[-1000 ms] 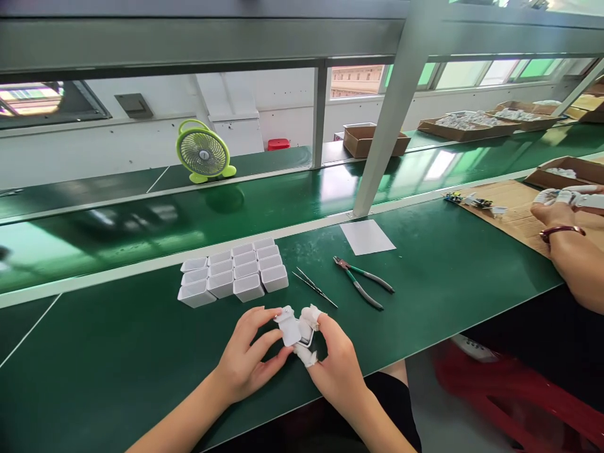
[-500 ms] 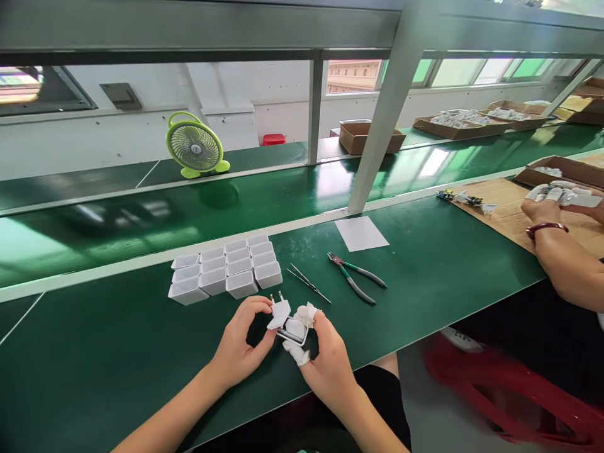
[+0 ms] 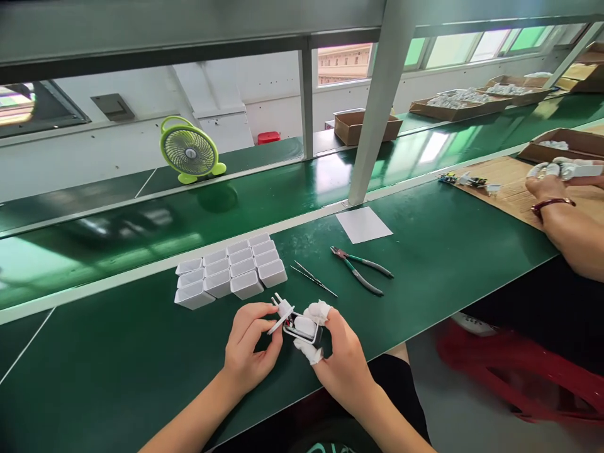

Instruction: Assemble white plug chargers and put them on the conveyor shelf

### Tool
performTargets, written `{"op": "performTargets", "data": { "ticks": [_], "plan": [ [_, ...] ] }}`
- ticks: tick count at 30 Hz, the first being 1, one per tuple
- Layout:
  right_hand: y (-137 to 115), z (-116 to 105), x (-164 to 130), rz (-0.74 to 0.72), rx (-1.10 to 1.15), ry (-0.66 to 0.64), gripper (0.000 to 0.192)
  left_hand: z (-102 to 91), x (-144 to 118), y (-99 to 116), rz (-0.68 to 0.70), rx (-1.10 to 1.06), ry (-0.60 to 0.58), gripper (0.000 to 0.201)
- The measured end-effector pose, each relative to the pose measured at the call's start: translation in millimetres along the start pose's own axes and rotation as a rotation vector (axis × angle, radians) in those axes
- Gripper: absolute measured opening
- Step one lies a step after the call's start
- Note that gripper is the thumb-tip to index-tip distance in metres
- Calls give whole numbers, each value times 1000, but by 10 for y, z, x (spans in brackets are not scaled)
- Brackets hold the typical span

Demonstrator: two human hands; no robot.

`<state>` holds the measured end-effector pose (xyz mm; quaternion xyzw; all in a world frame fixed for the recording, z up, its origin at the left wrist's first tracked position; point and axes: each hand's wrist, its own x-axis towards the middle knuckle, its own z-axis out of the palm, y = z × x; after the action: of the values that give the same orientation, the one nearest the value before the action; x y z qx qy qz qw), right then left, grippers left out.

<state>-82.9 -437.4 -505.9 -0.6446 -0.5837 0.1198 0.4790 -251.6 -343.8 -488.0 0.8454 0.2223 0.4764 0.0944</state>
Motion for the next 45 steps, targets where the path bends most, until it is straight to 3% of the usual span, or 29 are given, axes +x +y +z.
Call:
{"op": "performTargets", "data": {
  "ticks": [11,17,23,29,34,40,45],
  "plan": [
    [41,35,5,-25,25,-10,32,-6,-13,1,85,-44,6,26],
    [67,40,20,-134,32,-14,9,-17,-1,-3,59,-75,4,23],
    [124,77,-38,-99,17,31,50,-22,-4,3,37,-79,6,25],
    [111,69,-14,-156,14,-38,21,-18,-10,1,47,-83,-16,22],
    [110,31,-47,-86,22,-38,44,-22,-21,-14,82,-37,-17,19],
    [41,-59,-2,-168,25,-135,23,-27,-21,-22,116,-2,-21,18],
    [87,-98,-84,-80,33,-100,52,-41,-22,-32,128,36,0,19]
  ]
}}
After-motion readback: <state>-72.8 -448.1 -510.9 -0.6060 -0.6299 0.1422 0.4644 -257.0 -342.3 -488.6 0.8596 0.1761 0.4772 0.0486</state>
